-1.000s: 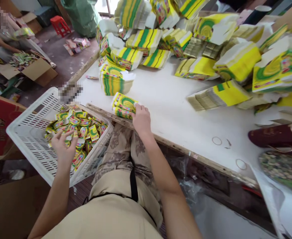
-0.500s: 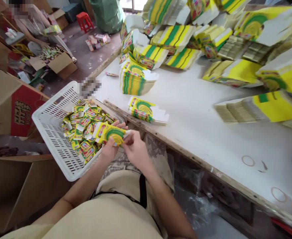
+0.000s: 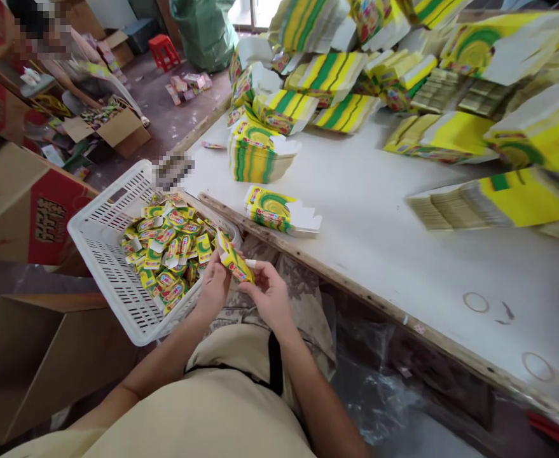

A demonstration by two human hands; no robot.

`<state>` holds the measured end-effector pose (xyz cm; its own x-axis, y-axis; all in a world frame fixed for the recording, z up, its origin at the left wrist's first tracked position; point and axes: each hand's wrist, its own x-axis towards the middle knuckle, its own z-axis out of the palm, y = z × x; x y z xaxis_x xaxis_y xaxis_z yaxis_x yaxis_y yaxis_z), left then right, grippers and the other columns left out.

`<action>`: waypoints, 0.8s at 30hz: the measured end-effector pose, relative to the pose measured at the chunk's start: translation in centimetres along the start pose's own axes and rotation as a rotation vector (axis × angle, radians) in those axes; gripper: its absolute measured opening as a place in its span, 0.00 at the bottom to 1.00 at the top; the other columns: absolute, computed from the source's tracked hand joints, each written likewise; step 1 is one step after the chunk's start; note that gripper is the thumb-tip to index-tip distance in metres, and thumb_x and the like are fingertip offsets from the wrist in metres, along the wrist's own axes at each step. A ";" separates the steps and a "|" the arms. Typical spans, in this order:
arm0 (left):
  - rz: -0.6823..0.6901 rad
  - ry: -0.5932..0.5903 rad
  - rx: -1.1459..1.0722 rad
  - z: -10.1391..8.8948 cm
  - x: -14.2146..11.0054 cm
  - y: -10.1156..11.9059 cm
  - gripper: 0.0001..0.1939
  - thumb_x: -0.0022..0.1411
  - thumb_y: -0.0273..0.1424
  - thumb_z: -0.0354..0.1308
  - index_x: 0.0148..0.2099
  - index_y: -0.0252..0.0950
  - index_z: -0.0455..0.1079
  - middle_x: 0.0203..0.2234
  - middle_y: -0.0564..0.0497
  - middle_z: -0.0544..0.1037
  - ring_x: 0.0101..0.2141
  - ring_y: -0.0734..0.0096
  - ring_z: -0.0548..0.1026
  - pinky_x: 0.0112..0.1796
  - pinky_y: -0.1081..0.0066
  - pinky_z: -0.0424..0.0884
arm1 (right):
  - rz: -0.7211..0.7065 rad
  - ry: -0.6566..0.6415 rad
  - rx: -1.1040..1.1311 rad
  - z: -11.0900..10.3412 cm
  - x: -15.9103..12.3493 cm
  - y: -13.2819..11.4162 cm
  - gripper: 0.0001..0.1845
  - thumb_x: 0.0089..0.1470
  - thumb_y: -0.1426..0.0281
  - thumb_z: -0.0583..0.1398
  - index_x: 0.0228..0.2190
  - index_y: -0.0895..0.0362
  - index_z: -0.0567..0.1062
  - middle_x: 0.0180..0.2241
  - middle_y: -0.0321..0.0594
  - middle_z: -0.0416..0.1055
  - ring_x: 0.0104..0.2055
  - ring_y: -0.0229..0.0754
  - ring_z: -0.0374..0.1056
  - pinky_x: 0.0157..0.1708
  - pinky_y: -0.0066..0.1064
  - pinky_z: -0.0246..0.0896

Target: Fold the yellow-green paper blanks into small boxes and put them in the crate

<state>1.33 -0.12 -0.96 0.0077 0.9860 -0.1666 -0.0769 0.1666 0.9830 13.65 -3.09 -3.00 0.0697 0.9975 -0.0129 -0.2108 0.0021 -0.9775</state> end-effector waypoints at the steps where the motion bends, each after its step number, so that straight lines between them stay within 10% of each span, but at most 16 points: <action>1: 0.042 0.035 -0.004 0.0 0.1 0.0 0.23 0.57 0.52 0.60 0.41 0.37 0.71 0.34 0.49 0.77 0.36 0.68 0.74 0.38 0.71 0.70 | 0.014 0.015 -0.018 -0.3 0.1 0.0 0.16 0.48 0.62 0.67 0.39 0.54 0.74 0.34 0.37 0.77 0.34 0.42 0.73 0.34 0.33 0.71; 6: 0.054 0.044 0.021 -0.6 1.0 0.6 0.17 0.53 0.46 0.65 0.32 0.36 0.74 0.25 0.53 0.76 0.26 0.72 0.71 0.32 0.72 0.69 | -0.021 0.101 -0.147 -1.4 0.3 -0.1 0.08 0.52 0.63 0.64 0.31 0.54 0.79 0.28 0.37 0.77 0.28 0.42 0.71 0.29 0.34 0.70; 12: 0.157 -0.337 0.051 -4.2 2.0 3.9 0.45 0.48 0.63 0.58 0.61 0.40 0.64 0.55 0.41 0.72 0.55 0.54 0.70 0.56 0.59 0.64 | -0.414 0.075 -0.682 -4.2 0.2 -1.1 0.09 0.58 0.71 0.60 0.34 0.46 0.81 0.34 0.37 0.79 0.39 0.46 0.70 0.43 0.44 0.67; 17: 0.146 -0.618 0.594 -3.6 1.0 4.0 0.49 0.38 0.43 0.75 0.62 0.39 0.63 0.55 0.39 0.71 0.54 0.45 0.71 0.55 0.54 0.66 | -0.641 -0.093 -0.861 -3.6 -1.2 -1.9 0.16 0.58 0.75 0.59 0.41 0.42 0.78 0.43 0.34 0.78 0.50 0.48 0.68 0.56 0.50 0.57; 21: 0.229 -0.525 0.732 -2.1 -0.1 2.5 0.36 0.51 0.35 0.67 0.61 0.38 0.60 0.50 0.41 0.74 0.49 0.50 0.74 0.50 0.57 0.70 | -0.487 0.247 -0.639 -2.8 -1.8 -1.5 0.37 0.55 0.64 0.64 0.62 0.48 0.59 0.64 0.47 0.56 0.66 0.56 0.51 0.64 0.58 0.46; 24: 0.341 -0.536 0.770 -1.6 -0.6 1.9 0.39 0.52 0.33 0.66 0.64 0.39 0.55 0.55 0.40 0.70 0.54 0.52 0.71 0.53 0.58 0.68 | -0.202 0.180 -0.365 -2.8 -1.7 -0.6 0.37 0.59 0.60 0.59 0.65 0.52 0.53 0.65 0.50 0.54 0.67 0.54 0.53 0.63 0.54 0.53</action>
<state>-0.45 -0.44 0.86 0.5694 0.8220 0.0044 0.5067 -0.3553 0.7855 16.40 -5.03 -2.97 0.2489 0.9514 0.1813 0.1796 0.1387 -0.9739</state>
